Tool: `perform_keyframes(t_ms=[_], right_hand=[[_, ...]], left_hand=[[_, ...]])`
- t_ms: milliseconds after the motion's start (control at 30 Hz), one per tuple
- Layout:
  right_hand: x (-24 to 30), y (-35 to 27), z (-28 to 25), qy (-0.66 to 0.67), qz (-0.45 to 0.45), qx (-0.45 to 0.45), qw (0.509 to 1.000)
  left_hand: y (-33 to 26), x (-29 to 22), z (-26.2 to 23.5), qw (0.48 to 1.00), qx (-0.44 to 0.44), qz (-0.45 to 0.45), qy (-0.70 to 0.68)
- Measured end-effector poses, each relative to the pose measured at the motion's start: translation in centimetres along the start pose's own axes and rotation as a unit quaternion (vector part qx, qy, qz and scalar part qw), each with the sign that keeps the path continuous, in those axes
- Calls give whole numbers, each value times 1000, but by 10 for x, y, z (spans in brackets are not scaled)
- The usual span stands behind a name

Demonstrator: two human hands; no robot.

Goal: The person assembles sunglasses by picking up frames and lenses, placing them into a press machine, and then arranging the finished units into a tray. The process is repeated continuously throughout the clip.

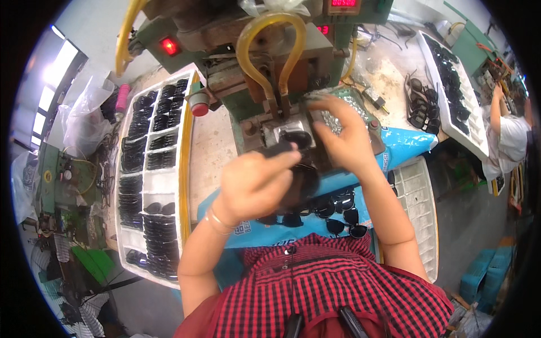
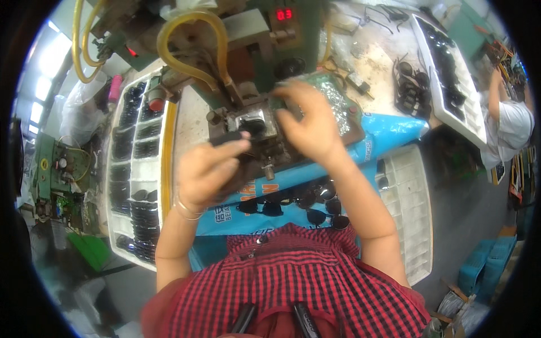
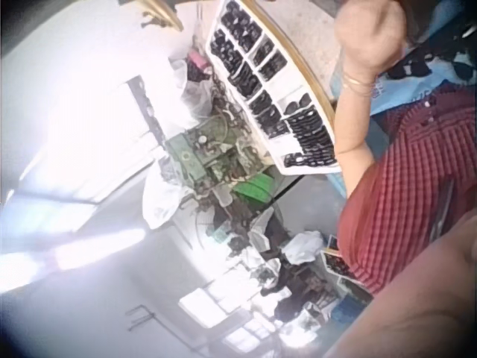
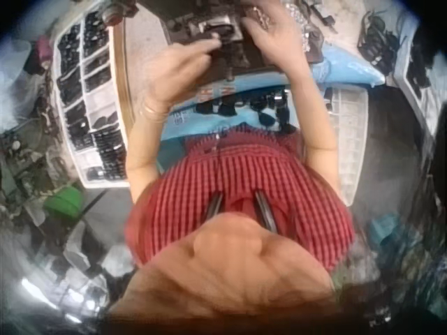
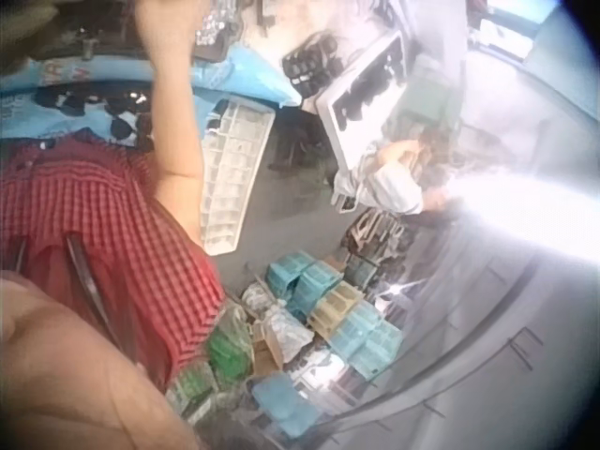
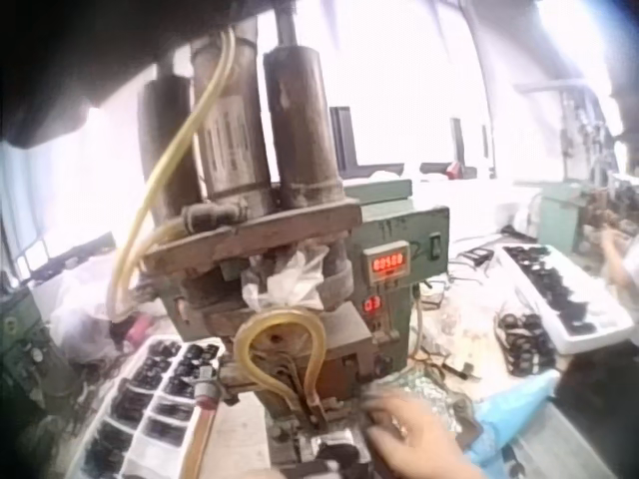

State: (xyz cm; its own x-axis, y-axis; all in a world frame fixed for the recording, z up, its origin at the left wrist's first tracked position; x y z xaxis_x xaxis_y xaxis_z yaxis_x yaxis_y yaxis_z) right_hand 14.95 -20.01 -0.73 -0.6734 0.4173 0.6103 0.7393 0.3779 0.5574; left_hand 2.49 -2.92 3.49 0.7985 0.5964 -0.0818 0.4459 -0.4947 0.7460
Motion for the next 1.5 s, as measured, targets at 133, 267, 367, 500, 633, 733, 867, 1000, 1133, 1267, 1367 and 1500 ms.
perform_keyframes(t_ms=[133, 267, 367, 500, 633, 733, 867, 1000, 1133, 1267, 1367, 1500], right_hand=[[-82, -32, 4, -323, 94, 2, 942], [-93, -35, 7, -273, 61, -30, 960], [-95, -38, 7, -289, 40, -35, 956], [-95, -35, -1, -300, 26, -41, 953], [-102, -29, 7, -265, 39, -63, 961], [-97, -28, 2, -261, 43, -68, 962], [-95, -28, -1, -232, 51, -83, 968], [-101, -23, 7, -168, 101, -68, 978], [-95, -25, 10, -172, 115, -52, 977], [-94, -47, -14, -86, 158, -58, 982], [-56, -45, -23, 37, 166, -36, 985], [8, -2, -17, 133, 93, 38, 986]], left_hand=[[2, -4, 23, 993, -27, 113, 9], [-1, -1, 25, 991, -51, 121, 14], [-8, 2, 28, 991, -51, 123, 24], [-10, -1, 26, 992, -58, 115, 15], [-20, -11, 24, 998, -64, 18, 8], [-48, -15, -30, 988, -18, -106, 110], [-130, 27, -123, 917, 141, -253, 274], [-218, 68, -161, 809, 384, -421, 144], [-256, 81, -162, 741, 444, -490, 115], [-265, 75, -162, 756, 402, -507, 97], [-266, 75, -160, 797, 362, -479, 65], [-273, 83, -160, 758, 384, -521, 78]])
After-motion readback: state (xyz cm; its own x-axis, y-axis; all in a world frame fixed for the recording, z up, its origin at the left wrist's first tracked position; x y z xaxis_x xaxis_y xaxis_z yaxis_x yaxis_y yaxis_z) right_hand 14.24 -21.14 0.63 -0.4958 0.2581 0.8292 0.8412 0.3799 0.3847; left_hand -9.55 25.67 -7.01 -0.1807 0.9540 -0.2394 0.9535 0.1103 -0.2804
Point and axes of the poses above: each hand's wrist, its own y-axis towards the middle knuckle, its own z-axis out of the palm, x = y × z, the point moved 4 cm from there along y, towards the middle knuckle, and after that the axes turned 8 degrees about -y, right-handed, at the moved point
